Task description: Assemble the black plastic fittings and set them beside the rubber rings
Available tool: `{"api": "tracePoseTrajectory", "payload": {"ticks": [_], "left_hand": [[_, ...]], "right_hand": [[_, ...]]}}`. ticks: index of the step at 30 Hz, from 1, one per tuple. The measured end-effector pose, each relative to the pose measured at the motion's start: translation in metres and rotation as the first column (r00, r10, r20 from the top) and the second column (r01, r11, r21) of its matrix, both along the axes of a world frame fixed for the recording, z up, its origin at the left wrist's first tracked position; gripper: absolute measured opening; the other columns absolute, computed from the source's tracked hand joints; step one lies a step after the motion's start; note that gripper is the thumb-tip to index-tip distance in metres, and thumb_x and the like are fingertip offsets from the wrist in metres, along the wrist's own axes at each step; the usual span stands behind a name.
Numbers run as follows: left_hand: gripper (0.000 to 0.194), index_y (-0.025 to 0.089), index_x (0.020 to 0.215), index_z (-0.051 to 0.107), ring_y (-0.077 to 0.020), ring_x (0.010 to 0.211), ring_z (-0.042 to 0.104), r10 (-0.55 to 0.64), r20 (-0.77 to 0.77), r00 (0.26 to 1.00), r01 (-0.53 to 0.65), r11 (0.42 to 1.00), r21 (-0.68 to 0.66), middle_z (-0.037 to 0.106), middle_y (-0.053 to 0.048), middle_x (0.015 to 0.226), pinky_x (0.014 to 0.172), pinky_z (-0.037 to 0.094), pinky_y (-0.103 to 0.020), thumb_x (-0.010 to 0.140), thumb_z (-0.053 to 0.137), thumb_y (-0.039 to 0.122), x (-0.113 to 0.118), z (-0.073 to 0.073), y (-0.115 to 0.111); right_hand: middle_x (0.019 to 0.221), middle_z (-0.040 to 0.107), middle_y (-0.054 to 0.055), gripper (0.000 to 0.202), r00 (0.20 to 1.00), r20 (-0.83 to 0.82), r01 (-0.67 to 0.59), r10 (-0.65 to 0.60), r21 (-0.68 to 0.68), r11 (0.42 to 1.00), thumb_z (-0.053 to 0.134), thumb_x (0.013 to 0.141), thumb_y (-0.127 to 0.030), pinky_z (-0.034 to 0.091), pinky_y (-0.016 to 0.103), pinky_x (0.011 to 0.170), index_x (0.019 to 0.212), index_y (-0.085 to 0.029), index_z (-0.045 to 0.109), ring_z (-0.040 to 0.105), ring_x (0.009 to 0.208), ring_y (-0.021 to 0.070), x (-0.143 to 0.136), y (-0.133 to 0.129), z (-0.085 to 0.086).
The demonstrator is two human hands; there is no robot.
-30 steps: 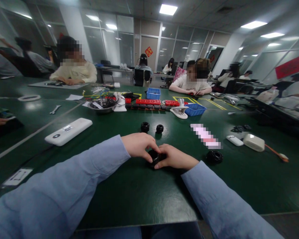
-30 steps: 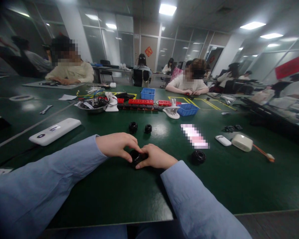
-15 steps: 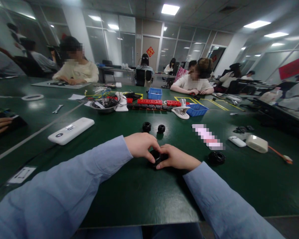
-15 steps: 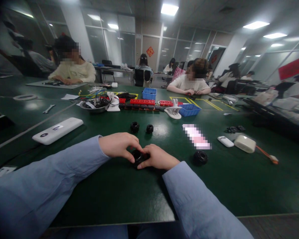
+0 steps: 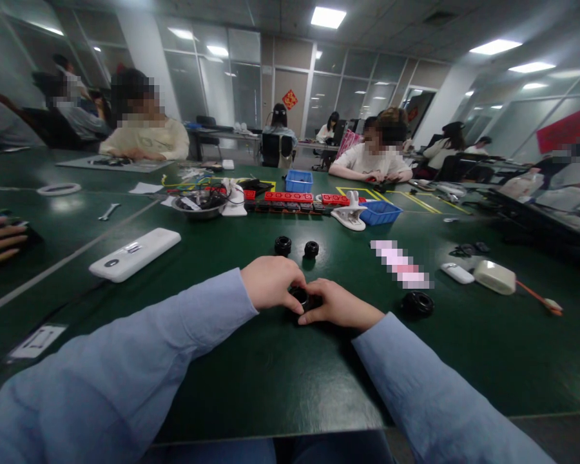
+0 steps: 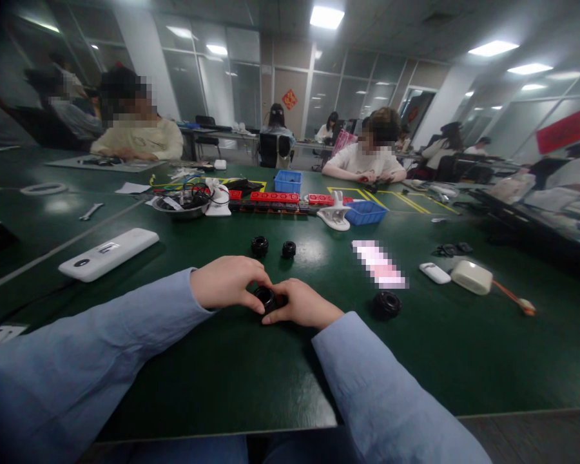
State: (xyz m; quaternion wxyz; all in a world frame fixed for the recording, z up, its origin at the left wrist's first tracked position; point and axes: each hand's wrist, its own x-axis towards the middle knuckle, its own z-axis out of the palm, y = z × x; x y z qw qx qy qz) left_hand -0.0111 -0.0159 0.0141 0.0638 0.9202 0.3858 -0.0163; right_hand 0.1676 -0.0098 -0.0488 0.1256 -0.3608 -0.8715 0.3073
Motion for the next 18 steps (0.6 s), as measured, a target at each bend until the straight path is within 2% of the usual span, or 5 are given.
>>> {"api": "tracePoseTrajectory", "payload": {"ticks": [5, 11, 18], "left_hand": [[0.039, 0.020, 0.097, 0.069, -0.0222, 0.088, 0.061, 0.064, -0.034, 0.997, -0.061, 0.996, 0.066, 0.067, -0.004, 0.092, 0.063, 0.042, -0.025, 0.071, 0.067, 0.049, 0.002, 0.001, -0.003], [0.043, 0.016, 0.091, 0.070, -0.0252, 0.086, 0.062, 0.141, -0.073, 0.987, -0.129, 0.980, 0.149, 0.068, -0.008, 0.089, 0.061, 0.042, -0.027, 0.073, 0.062, 0.054, 0.005, 0.000, -0.005], [0.048, 0.014, 0.084, 0.070, -0.0261, 0.079, 0.064, 0.200, -0.061, 0.978, -0.188, 0.968, 0.164, 0.068, -0.009, 0.082, 0.056, 0.040, -0.028, 0.071, 0.061, 0.060, 0.006, 0.000, -0.005]], "right_hand": [[0.074, 0.061, -0.001, 0.037, 0.996, 0.004, 0.086, -0.086, -0.040, 0.996, 0.076, 0.065, -0.034, 0.033, 0.023, 0.059, 0.095, -0.016, 0.065, 0.052, 0.065, 0.0130, -0.004, -0.001, -0.002], [0.069, 0.058, -0.001, 0.031, 0.977, 0.019, 0.215, -0.214, -0.031, 0.976, 0.075, 0.064, -0.036, 0.031, 0.023, 0.055, 0.082, -0.015, 0.062, 0.050, 0.061, 0.0123, -0.012, -0.003, -0.001], [0.064, 0.055, -0.003, 0.030, 0.969, 0.045, 0.243, -0.242, -0.009, 0.970, 0.074, 0.065, -0.039, 0.028, 0.023, 0.054, 0.073, -0.016, 0.057, 0.048, 0.059, 0.0114, -0.015, -0.005, -0.001]]}}
